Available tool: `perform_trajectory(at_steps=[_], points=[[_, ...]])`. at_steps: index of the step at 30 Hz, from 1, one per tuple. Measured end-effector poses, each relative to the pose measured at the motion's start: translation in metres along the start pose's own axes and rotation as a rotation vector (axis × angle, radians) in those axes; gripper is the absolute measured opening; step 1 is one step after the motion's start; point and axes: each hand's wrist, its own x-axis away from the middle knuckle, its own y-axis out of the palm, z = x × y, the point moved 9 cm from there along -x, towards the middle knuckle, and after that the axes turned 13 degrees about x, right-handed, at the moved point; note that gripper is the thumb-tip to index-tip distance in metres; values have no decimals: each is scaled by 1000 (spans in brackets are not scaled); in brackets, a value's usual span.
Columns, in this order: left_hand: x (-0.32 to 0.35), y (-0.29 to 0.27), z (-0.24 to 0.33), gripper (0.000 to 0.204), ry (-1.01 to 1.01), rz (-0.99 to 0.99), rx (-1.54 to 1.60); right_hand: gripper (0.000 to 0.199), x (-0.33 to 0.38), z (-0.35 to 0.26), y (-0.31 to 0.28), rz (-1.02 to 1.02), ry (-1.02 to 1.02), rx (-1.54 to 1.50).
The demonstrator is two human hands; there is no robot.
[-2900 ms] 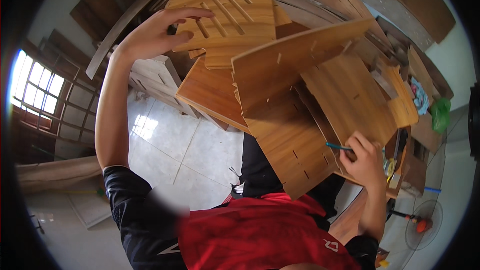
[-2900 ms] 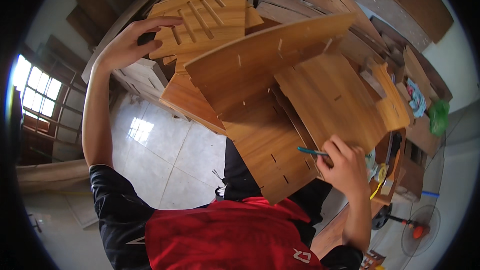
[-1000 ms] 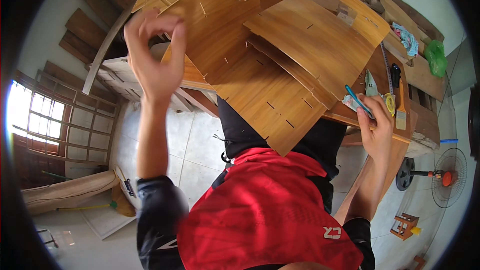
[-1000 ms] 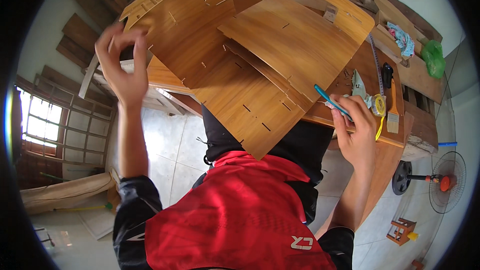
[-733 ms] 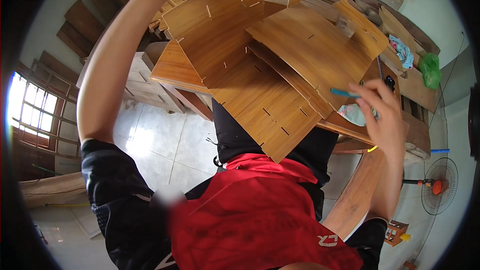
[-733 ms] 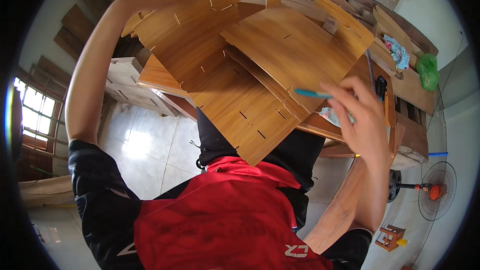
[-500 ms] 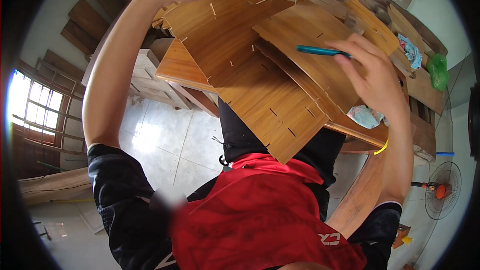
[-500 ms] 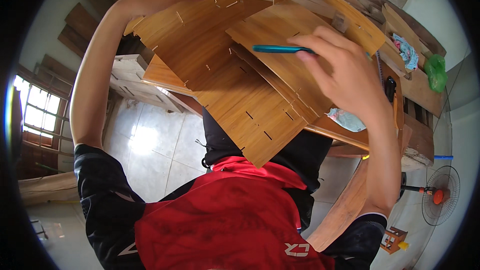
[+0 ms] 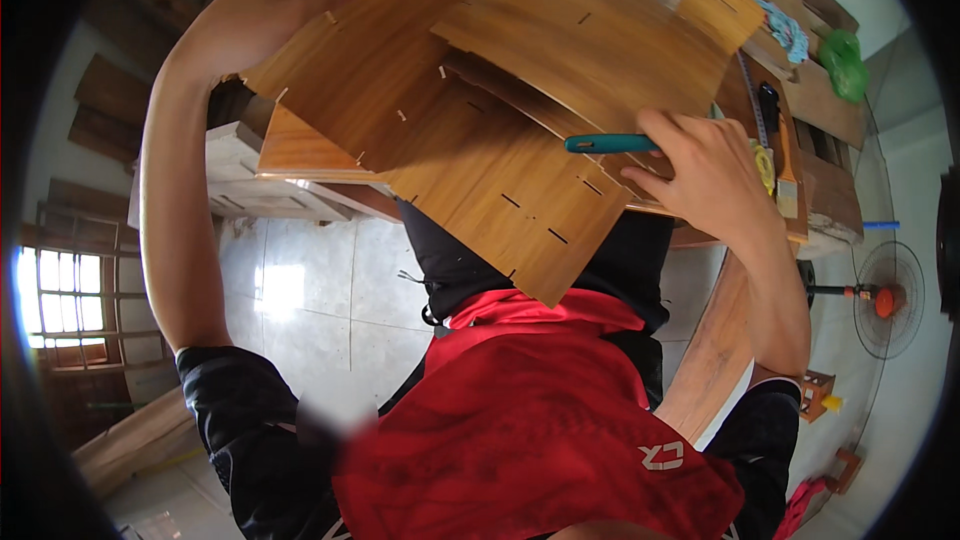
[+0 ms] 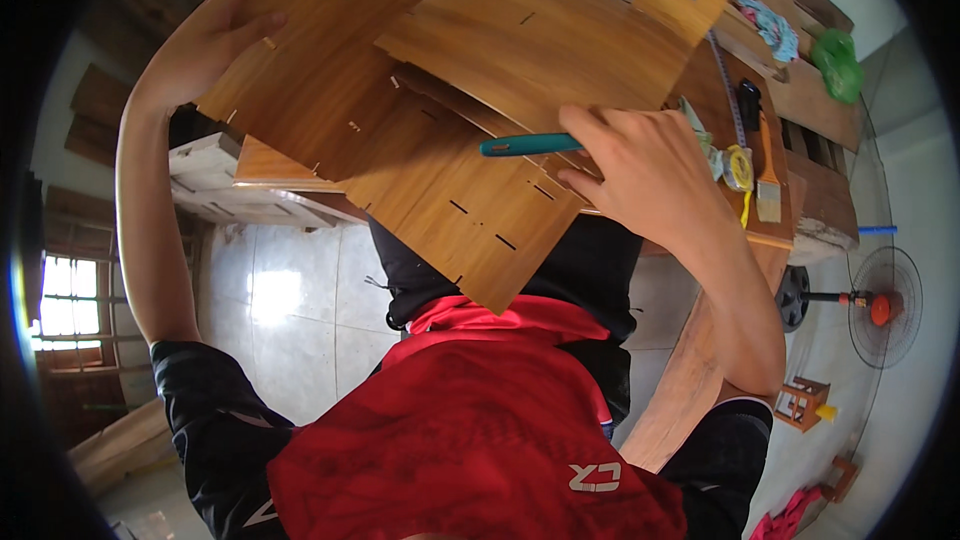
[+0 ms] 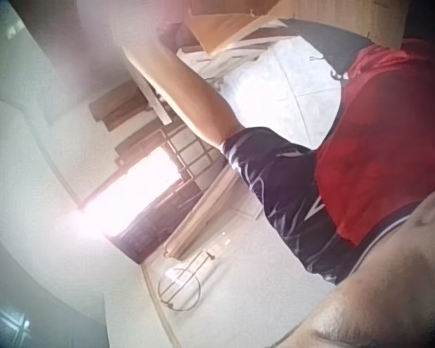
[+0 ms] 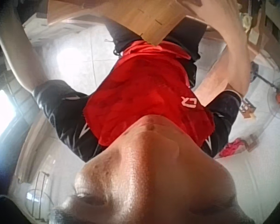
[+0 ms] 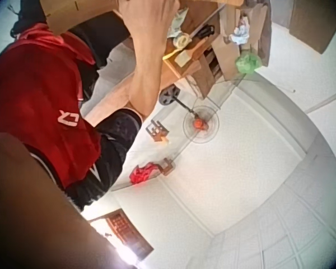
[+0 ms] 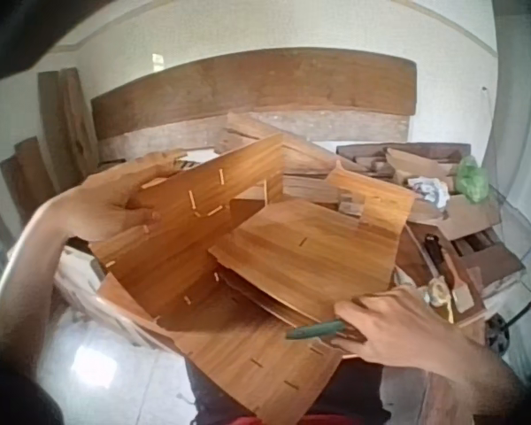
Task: Assembling a slotted wooden storage organizer or shelf unit by hand.
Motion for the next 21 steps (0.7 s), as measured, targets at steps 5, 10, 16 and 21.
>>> perform_trajectory(at_steps=[5,10,16,21], points=[[0,3,-7,63,225,21,22,24,11,-5,5,-7,-86,31],[4,4,-10,63,312,52,11,17,10,-11,7,2,-150,-13],[9,-1,27,64,485,63,-216,17,14,-6,5,-18,-165,-47],[7,8,18,65,281,-76,8,16,10,-11,3,-20,-180,-70]])
